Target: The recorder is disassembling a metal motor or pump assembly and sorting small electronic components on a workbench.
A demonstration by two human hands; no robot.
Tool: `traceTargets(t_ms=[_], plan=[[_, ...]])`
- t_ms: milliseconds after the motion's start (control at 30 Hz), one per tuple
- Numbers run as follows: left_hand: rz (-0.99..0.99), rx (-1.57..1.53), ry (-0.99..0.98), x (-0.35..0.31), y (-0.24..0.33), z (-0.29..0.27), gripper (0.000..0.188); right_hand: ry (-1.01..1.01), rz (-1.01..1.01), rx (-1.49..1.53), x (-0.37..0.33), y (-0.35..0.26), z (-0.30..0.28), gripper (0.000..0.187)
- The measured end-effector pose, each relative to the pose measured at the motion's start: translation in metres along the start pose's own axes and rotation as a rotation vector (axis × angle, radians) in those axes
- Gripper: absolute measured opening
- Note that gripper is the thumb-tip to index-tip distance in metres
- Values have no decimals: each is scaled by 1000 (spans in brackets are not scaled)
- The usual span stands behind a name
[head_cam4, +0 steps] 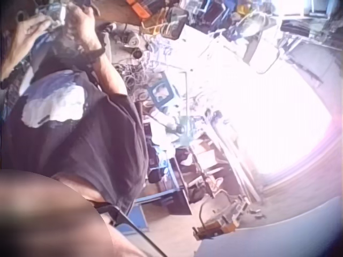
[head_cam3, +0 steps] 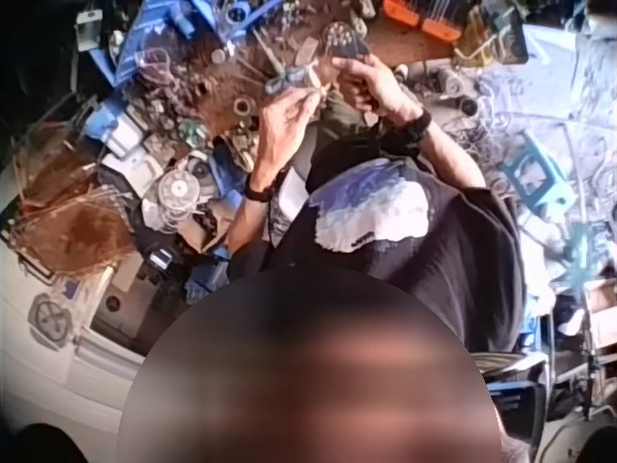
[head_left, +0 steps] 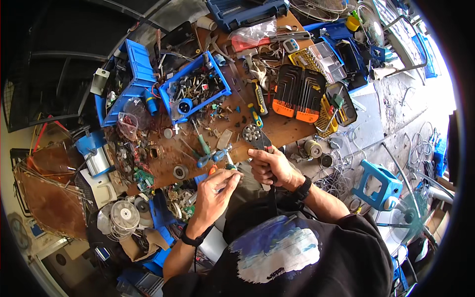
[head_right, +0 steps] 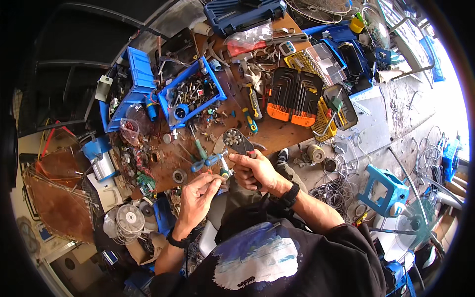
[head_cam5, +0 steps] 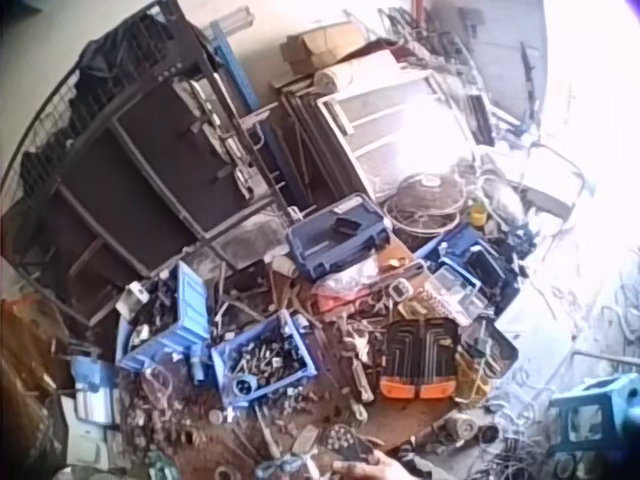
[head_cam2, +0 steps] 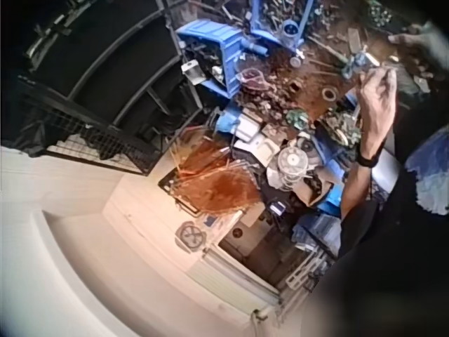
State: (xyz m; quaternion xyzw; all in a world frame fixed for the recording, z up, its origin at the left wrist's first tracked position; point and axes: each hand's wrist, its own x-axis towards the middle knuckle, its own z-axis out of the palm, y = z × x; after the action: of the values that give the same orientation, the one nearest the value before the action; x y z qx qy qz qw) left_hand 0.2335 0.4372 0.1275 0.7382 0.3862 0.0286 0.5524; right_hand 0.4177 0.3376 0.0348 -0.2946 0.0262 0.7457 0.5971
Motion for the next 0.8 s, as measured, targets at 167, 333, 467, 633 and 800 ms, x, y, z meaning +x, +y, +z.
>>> traceTargets(t_ms=[167,333,467,633,800], plan=[[-25,-20,-1,-3,-5,0,19,-17,-3,11,2,4,0,55],[-24,-8,25,-3,-4,-2,19,-58,14,14,2,6,0,50],[-120,-124,55,-2,-8,-5,20,-127,68,30,1,10,0,40],[-30,-111,38,0,-12,-7,22,-277,38,159,6,23,-8,24],[-61,-287,-8,-2,-8,-7,21,-366,33,141,7,24,-6,20]])
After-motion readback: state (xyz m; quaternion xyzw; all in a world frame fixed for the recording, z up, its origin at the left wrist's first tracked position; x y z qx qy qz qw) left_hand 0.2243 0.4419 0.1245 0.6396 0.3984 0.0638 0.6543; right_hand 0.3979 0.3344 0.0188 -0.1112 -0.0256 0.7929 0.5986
